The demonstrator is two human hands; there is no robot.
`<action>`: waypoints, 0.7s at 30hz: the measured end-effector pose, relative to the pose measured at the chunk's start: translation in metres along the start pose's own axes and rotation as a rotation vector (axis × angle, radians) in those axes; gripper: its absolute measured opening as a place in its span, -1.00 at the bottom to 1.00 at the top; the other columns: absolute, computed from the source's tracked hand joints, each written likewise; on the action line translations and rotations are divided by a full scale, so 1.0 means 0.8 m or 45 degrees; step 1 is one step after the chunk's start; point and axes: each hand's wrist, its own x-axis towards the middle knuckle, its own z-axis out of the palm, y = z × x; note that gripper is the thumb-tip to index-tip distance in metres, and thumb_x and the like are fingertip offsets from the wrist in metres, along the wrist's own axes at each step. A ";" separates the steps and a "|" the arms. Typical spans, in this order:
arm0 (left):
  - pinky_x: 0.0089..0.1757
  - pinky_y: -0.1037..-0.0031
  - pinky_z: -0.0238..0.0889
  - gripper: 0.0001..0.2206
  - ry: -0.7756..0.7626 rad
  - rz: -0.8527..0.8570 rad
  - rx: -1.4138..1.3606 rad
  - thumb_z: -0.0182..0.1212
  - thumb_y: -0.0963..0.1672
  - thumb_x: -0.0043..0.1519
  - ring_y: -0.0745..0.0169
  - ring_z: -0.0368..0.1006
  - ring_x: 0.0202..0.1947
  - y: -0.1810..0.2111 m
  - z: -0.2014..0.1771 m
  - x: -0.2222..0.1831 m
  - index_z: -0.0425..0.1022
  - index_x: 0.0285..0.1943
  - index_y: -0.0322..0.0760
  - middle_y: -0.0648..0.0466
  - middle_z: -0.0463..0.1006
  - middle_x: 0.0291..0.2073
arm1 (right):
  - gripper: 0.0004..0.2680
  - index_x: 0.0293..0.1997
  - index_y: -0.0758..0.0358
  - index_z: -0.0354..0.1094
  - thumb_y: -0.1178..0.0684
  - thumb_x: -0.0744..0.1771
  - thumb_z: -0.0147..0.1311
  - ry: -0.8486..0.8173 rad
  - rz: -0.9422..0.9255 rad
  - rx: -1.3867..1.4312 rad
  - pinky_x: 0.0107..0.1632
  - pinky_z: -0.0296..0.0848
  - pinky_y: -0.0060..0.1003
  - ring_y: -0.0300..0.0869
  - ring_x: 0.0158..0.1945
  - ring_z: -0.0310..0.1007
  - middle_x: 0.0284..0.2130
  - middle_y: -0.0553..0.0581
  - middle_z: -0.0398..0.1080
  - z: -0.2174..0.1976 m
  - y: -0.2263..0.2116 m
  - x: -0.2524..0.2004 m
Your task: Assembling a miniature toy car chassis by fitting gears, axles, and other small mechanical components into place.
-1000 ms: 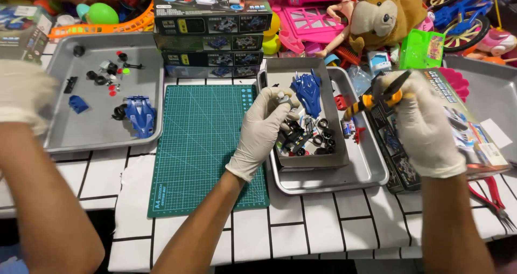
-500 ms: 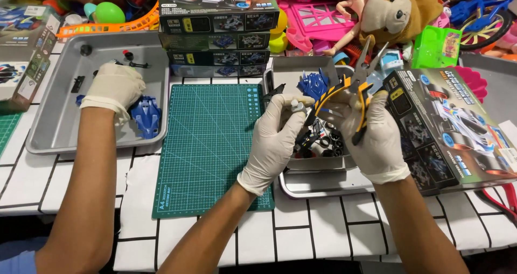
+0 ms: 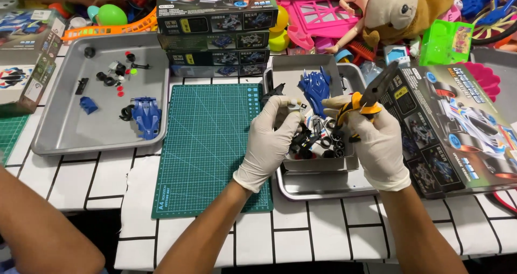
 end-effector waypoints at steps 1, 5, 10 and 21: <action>-0.30 0.50 0.47 -0.87 0.000 -0.003 0.005 0.23 -0.23 0.25 0.36 0.55 -0.41 0.000 0.001 -0.001 0.51 -0.06 -0.24 0.05 0.63 -0.39 | -0.89 -0.02 0.43 0.41 0.24 0.39 0.04 0.000 0.004 0.004 -0.03 0.62 -0.20 -0.18 -0.19 0.47 -0.33 0.24 0.43 -0.002 0.006 0.002; -0.30 0.49 0.41 -0.87 -0.013 0.083 0.068 0.23 -0.21 0.27 0.36 0.50 -0.38 -0.005 0.003 -0.005 0.55 -0.04 -0.20 0.04 0.61 -0.38 | -0.85 -0.02 0.33 0.50 0.24 0.33 0.13 -0.047 0.043 -0.110 -0.08 0.60 -0.19 -0.17 -0.20 0.53 -0.31 0.24 0.50 -0.027 0.060 0.018; -0.23 0.43 0.42 -0.87 0.039 0.128 0.106 0.19 -0.20 0.32 0.39 0.43 -0.34 -0.003 0.000 -0.004 0.55 0.00 -0.14 0.05 0.60 -0.34 | -0.90 -0.35 0.45 0.39 0.30 0.25 0.29 -0.160 -0.534 -0.592 -0.16 0.44 -0.22 -0.04 -0.21 0.40 -0.24 0.25 0.37 -0.039 0.055 0.020; 0.01 0.34 0.39 -0.88 0.068 0.217 0.038 0.11 -0.17 0.41 0.41 0.38 -0.11 -0.017 -0.006 0.002 0.51 0.06 -0.17 0.04 0.58 -0.18 | -0.85 -0.39 0.30 0.43 0.26 0.22 0.42 -0.227 -0.832 -0.786 -0.22 0.46 -0.27 0.03 -0.29 0.48 -0.45 0.16 0.38 -0.045 0.073 0.019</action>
